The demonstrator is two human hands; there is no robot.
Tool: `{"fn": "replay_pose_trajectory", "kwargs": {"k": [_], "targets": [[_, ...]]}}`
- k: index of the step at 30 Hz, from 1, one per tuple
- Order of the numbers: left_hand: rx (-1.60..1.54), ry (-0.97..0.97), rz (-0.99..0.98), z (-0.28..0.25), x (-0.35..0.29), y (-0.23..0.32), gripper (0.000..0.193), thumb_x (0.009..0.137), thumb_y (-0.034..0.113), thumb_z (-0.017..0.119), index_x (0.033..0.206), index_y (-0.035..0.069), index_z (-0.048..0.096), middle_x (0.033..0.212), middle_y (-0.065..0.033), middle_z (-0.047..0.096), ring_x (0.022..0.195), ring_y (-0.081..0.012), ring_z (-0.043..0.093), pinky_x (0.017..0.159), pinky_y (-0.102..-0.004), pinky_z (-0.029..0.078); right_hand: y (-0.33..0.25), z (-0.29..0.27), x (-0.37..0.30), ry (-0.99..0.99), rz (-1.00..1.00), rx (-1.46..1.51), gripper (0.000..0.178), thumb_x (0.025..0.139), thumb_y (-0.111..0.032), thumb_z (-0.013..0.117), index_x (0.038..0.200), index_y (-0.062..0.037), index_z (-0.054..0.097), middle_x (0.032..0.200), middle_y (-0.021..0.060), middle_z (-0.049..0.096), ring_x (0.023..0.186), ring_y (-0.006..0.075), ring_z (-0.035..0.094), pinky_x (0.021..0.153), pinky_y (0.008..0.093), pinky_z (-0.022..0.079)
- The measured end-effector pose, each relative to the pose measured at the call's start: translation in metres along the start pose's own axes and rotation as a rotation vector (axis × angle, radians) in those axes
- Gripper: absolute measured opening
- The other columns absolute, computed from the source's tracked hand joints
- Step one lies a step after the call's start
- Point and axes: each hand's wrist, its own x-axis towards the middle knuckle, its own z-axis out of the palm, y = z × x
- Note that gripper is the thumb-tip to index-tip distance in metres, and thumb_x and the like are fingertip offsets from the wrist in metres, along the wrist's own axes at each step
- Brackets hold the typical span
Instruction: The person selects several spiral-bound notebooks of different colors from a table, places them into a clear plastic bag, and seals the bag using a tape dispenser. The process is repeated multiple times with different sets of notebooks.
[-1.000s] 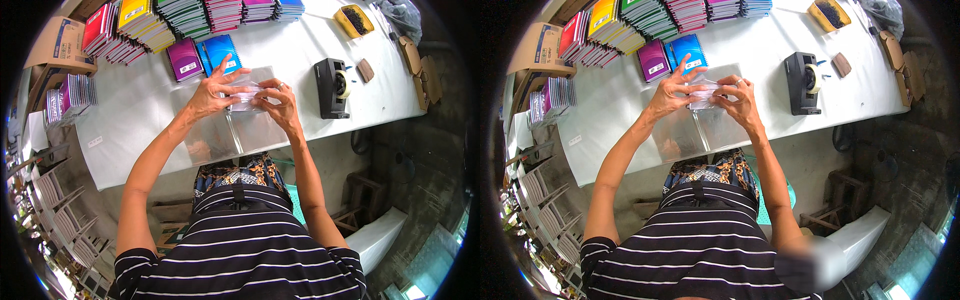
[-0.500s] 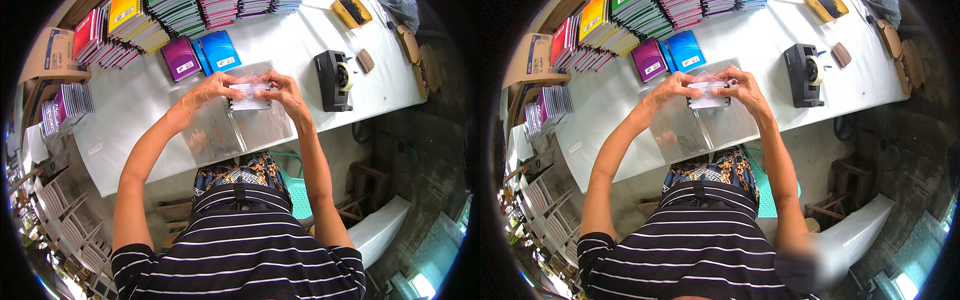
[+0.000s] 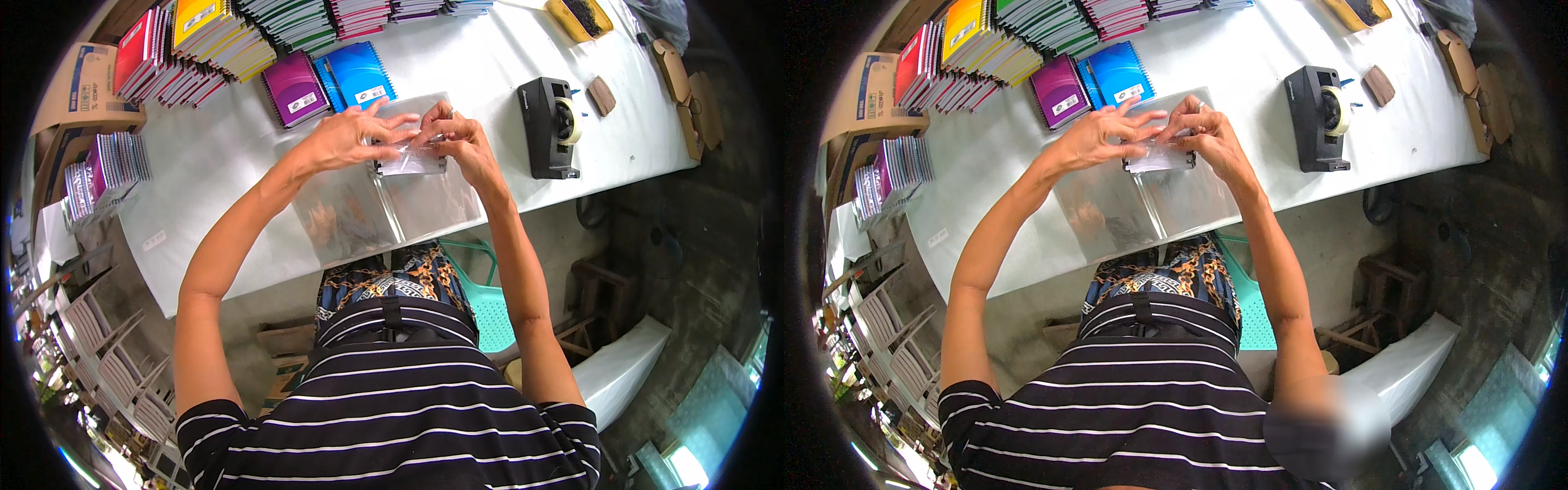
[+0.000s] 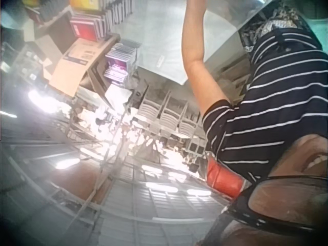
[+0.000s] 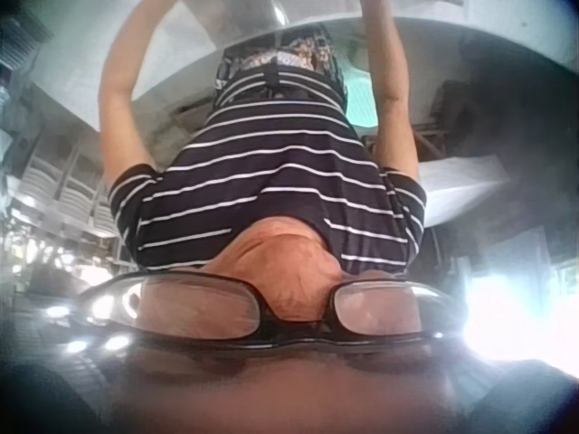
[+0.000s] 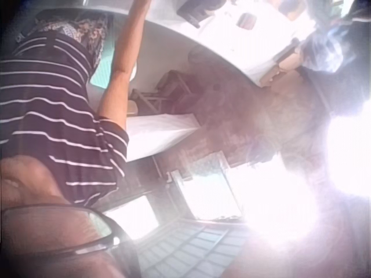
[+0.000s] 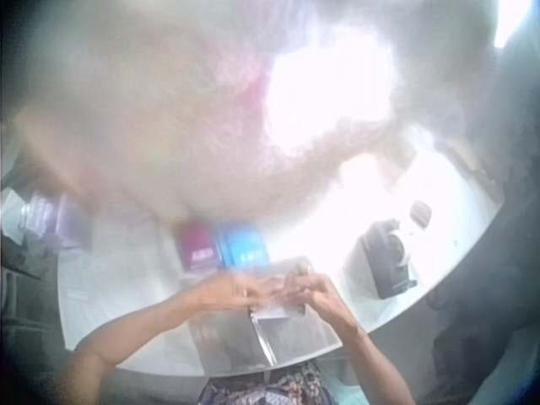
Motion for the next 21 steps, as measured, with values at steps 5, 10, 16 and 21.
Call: {"fn": "replay_pose_trajectory", "kwargs": {"k": [5, 10, 16, 21], "targets": [[0.551, 0.124, 0.071, 0.007, -0.021, 0.033, 0.080, 0.075, 0.040, 0.075, 0.146, 0.028, 0.040, 0.154, 0.0091, 0.032, 0.148, -0.0307, 0.011, 0.116, -0.0571, 0.018, -0.003, 0.005, -0.002, -0.009, -0.057, -0.081, 0.029, 0.069, 0.007, 0.062, 0.083, -0.0125, 0.078, 0.094, -0.0001, 0.054, 0.093, 0.0153, 0.050, 0.081, 0.0305, 0.044], [0.724, 0.190, 0.103, 0.016, -0.024, 0.048, 0.076, 0.074, 0.037, 0.076, 0.143, 0.027, 0.045, 0.151, 0.0114, 0.037, 0.145, -0.0293, 0.019, 0.117, -0.0568, 0.016, 0.001, -0.006, -0.010, -0.061, -0.356, -0.716, 0.042, 0.067, 0.011, 0.058, 0.093, -0.0158, 0.078, 0.110, 0.0014, 0.062, 0.099, 0.0183, 0.053, 0.086, 0.0329, 0.046], [0.722, 0.214, 0.103, 0.023, -0.028, 0.055, 0.081, 0.070, 0.029, 0.080, 0.143, 0.024, 0.044, 0.150, 0.0121, 0.039, 0.146, -0.0279, 0.020, 0.118, -0.0548, 0.014, 0.003, -0.175, -0.098, 0.649, -0.017, -0.428, 0.015, 0.081, -0.016, 0.073, 0.095, -0.0094, 0.076, 0.120, 0.0121, 0.061, 0.107, 0.0235, 0.058, 0.091, 0.0396, 0.047], [0.741, 0.220, 0.079, 0.030, -0.027, 0.057, 0.073, 0.073, 0.027, 0.078, 0.139, 0.022, 0.049, 0.149, 0.0137, 0.040, 0.144, -0.0259, 0.025, 0.118, -0.0549, 0.017, 0.039, -0.245, -0.125, 0.547, 0.544, -0.203, 0.040, 0.078, -0.033, 0.079, 0.104, -0.0026, 0.071, 0.114, 0.0168, 0.063, 0.115, 0.0301, 0.054, 0.098, 0.0533, 0.042]]}}
